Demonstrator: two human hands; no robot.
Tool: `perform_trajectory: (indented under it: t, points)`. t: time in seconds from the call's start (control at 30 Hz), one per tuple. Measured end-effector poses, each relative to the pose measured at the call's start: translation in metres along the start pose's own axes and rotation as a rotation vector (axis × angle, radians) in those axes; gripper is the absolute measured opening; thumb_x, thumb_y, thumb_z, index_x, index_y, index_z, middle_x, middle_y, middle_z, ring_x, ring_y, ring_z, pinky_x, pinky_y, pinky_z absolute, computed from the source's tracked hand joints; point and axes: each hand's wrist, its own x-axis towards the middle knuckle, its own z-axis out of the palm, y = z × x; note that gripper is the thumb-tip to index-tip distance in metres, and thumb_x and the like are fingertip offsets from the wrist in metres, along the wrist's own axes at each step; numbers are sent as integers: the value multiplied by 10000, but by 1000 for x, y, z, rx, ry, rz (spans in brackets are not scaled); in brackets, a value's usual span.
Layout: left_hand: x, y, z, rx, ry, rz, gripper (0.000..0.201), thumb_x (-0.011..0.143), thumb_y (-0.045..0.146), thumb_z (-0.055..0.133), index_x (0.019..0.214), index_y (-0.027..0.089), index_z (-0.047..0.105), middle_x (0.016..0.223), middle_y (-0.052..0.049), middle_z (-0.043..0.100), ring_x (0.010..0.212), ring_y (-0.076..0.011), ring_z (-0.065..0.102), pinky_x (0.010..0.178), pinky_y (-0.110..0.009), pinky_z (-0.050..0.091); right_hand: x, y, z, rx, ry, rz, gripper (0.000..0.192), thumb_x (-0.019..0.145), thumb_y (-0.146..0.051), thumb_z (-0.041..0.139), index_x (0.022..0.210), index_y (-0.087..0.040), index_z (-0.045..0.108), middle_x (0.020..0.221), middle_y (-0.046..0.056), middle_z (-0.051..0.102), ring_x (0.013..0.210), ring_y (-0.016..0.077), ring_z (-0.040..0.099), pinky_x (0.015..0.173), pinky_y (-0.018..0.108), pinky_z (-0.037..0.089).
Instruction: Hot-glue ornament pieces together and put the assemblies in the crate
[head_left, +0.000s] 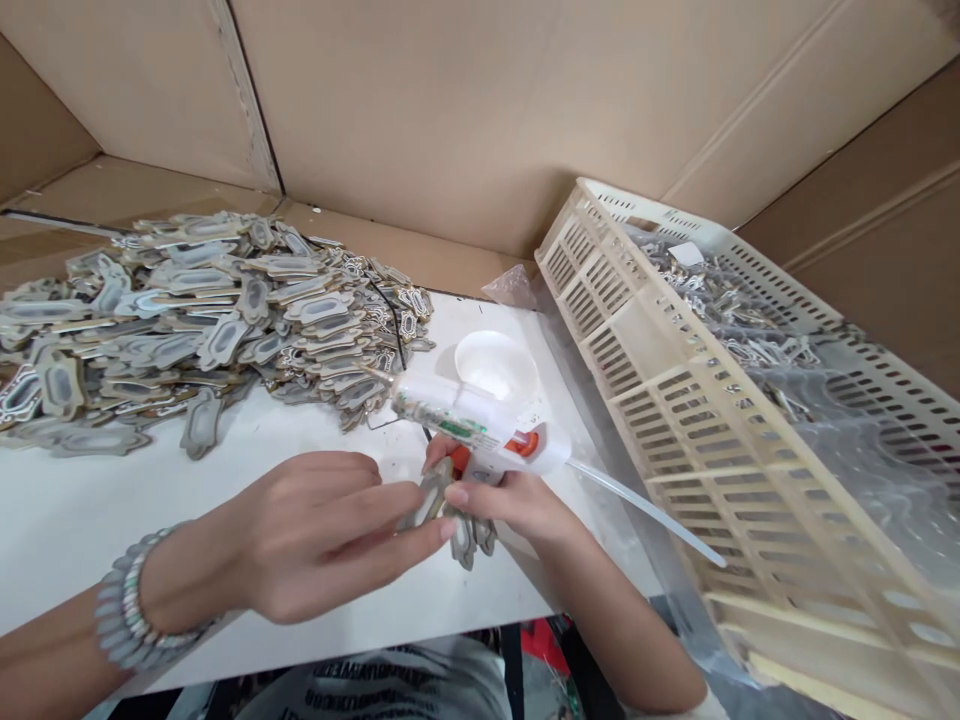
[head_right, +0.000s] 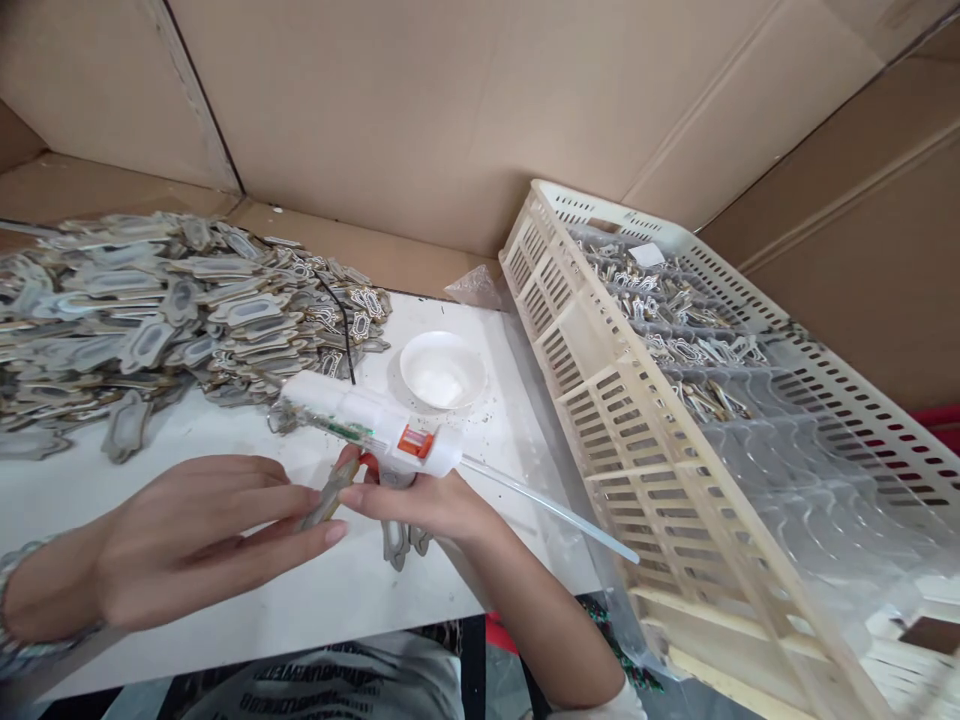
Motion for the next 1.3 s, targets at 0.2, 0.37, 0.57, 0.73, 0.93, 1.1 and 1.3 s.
perform_trajectory:
  t: [0.2,0.37,0.57,0.73,0.93,1.1,1.3]
  points:
    - [-5,3,-4,140,66,80,598,885,49,564,1437,257,468,1097,-47,754,778,-197,694,676,-357,559,1,2,0,80,-1,-16,265,801,-468,744,873,-220,683,730,-22,597,604,101,513,567,226,439]
    - [-1,-10,-9,164,199,68,354,939,131,596,1268,261,599,1037,-34,771,686,-140,662,599,-306,541,1,4,-9,88,190,-44,331,820,-535,712,843,-206,693,635,-40,522,500,81,415,480,236,311]
    - [4,-34,-20,242,306,-64,232,943,251,658,1174,225,652,894,-7,731,741,-108,632,679,-253,518,3,4,-18,10,241,-116,353,822,-554,687,821,-201,680,689,-23,547,469,76,387,493,267,303]
    - [0,-46,-26,448,338,-130,289,938,259,658,1218,189,646,865,-20,699,759,-155,602,753,-304,493,1,0,-14,-210,342,-108,291,824,-509,665,802,-219,653,639,-28,511,551,120,465,586,278,425]
    - [-2,-45,-24,478,431,-259,320,897,389,700,1137,182,658,861,-9,726,774,-166,664,747,-278,517,0,-12,-4,-322,380,-3,226,763,-445,628,769,-221,594,616,-31,477,531,115,434,536,259,425]
    - [0,-41,-27,373,480,-214,142,845,272,771,974,272,712,836,41,750,738,-148,685,730,-269,516,1,-16,-2,-343,397,4,211,738,-423,610,795,-220,599,692,5,582,554,121,491,572,267,482]
    - [1,-42,-26,417,463,-259,121,869,304,742,987,288,722,825,39,736,773,-170,679,799,-303,520,1,-18,-2,-457,412,-43,200,754,-397,588,675,-232,507,644,-6,553,552,131,513,541,270,454]
